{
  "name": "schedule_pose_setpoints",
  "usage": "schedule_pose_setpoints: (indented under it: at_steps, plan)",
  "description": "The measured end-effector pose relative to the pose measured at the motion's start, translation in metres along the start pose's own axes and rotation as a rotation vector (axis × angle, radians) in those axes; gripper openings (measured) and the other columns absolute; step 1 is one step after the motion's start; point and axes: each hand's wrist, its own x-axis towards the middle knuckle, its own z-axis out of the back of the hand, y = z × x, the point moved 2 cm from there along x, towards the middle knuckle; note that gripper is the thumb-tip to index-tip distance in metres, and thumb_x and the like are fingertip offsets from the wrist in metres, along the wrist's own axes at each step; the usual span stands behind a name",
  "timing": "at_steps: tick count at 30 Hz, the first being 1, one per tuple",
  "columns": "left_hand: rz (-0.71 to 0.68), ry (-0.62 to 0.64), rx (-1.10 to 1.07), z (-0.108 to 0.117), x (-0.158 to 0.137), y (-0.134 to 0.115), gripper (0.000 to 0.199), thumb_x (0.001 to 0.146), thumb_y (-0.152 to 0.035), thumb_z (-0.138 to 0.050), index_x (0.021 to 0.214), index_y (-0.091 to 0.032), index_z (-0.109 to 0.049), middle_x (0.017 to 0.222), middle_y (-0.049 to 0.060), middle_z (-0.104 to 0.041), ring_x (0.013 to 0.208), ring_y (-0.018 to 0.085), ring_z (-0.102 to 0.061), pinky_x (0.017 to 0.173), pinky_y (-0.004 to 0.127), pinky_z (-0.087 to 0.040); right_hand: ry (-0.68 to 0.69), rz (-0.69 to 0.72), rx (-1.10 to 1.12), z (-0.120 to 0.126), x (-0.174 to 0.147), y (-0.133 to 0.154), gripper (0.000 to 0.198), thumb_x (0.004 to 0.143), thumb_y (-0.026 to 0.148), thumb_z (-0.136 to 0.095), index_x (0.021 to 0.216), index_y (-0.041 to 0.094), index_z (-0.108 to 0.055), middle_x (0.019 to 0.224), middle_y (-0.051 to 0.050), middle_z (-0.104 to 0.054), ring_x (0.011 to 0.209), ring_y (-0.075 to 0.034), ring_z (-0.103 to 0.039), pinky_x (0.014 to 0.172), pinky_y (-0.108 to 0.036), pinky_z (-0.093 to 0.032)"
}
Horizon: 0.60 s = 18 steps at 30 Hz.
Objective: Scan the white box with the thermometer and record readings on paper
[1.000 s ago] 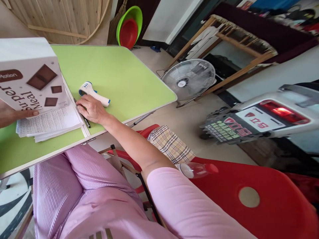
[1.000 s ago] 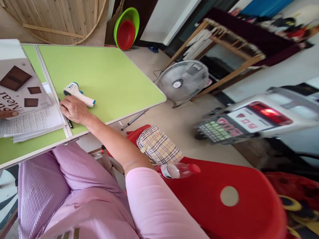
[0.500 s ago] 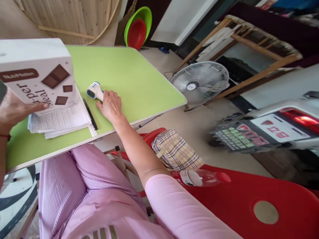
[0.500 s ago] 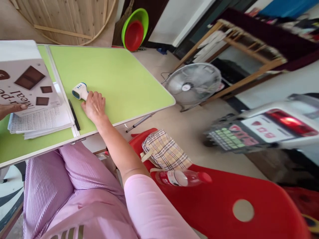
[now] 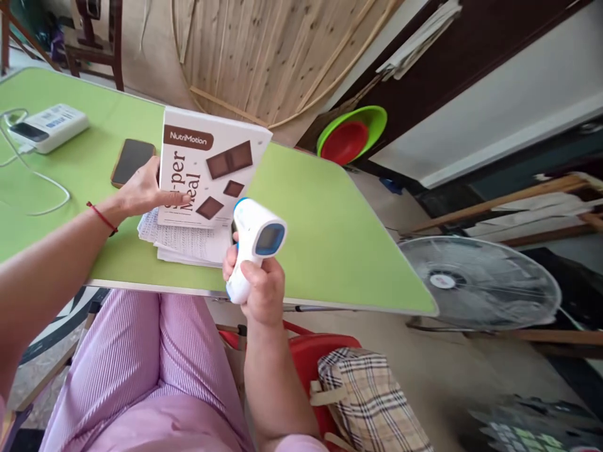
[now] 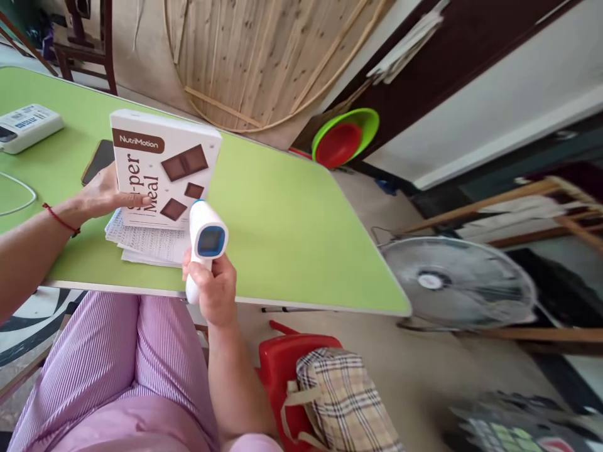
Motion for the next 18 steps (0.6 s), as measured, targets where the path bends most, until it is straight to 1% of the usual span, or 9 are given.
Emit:
schedule_pose_setpoints:
  at_steps: [2, 4, 6, 8, 11, 13, 18]
  plan:
    - [0.0, 0.017, -0.017, -0.002, 0.0, -0.001, 0.065, 0.067, -0.052, -0.088, 0.112, -0.01, -0.067, 0.1, 0.01, -0.076, 0.088, 0.026, -0.067, 0.081, 0.04, -0.057, 0.027, -0.082, 0.112, -0.013, 0.001, -0.007, 0.019, 0.079, 0.04, -0.064, 0.075, 0.021, -0.061, 0.066, 0.001, -0.057, 0.055, -0.012, -0.05, 0.05, -0.027, -0.043]
    - [-0.006, 0.041, -0.041, -0.003, 0.001, -0.001, 0.059, 0.068, -0.052, -0.087, 0.109, -0.014, -0.068, 0.099, 0.009, -0.075, 0.088, 0.027, -0.068, 0.078, 0.039, -0.057, 0.04, -0.128, 0.176, -0.023, 0.005, -0.014, 0.019, 0.077, 0.039, -0.068, 0.077, 0.021, -0.063, 0.065, 0.002, -0.058, 0.055, -0.011, -0.05, 0.051, -0.027, -0.042]
    - [0.0, 0.042, -0.045, -0.003, 0.002, 0.0, 0.055, 0.068, -0.052, -0.086, 0.107, -0.018, -0.068, 0.097, 0.008, -0.074, 0.089, 0.028, -0.069, 0.077, 0.039, -0.057, 0.03, -0.168, 0.193, -0.028, 0.009, -0.02, 0.021, 0.077, 0.041, -0.069, 0.076, 0.021, -0.063, 0.063, 0.003, -0.058, 0.054, -0.011, -0.049, 0.051, -0.027, -0.042]
    - [0.005, 0.041, -0.038, -0.004, 0.003, 0.0, 0.053, 0.069, -0.053, -0.085, 0.106, -0.02, -0.067, 0.097, 0.007, -0.074, 0.092, 0.028, -0.069, 0.078, 0.038, -0.057, -0.017, -0.199, 0.176, -0.031, 0.01, -0.025, 0.023, 0.077, 0.043, -0.069, 0.074, 0.021, -0.063, 0.061, 0.003, -0.057, 0.053, -0.011, -0.049, 0.051, -0.027, -0.043]
    - [-0.017, 0.05, -0.066, -0.004, 0.004, -0.002, 0.055, 0.07, -0.052, -0.084, 0.108, -0.017, -0.066, 0.101, 0.008, -0.074, 0.093, 0.028, -0.068, 0.08, 0.038, -0.057, -0.092, -0.214, 0.132, -0.032, 0.009, -0.03, 0.027, 0.077, 0.046, -0.069, 0.072, 0.021, -0.062, 0.061, 0.002, -0.058, 0.053, -0.012, -0.051, 0.051, -0.027, -0.044]
    - [-0.029, 0.072, -0.092, -0.004, 0.005, -0.002, 0.057, 0.07, -0.051, -0.085, 0.108, -0.014, -0.065, 0.101, 0.009, -0.075, 0.09, 0.027, -0.067, 0.079, 0.038, -0.056, -0.105, -0.218, 0.107, -0.032, 0.008, -0.031, 0.028, 0.077, 0.048, -0.069, 0.074, 0.021, -0.063, 0.063, 0.002, -0.06, 0.054, -0.012, -0.053, 0.052, -0.028, -0.046]
    - [-0.065, 0.08, -0.161, -0.007, 0.003, -0.002, 0.054, 0.074, -0.047, -0.085, 0.111, -0.013, -0.064, 0.102, 0.008, -0.075, 0.089, 0.024, -0.065, 0.076, 0.035, -0.056, -0.092, -0.2, 0.093, -0.032, 0.008, -0.03, 0.032, 0.077, 0.05, -0.071, 0.091, 0.022, -0.066, 0.069, 0.002, -0.062, 0.057, -0.013, -0.055, 0.053, -0.028, -0.049]
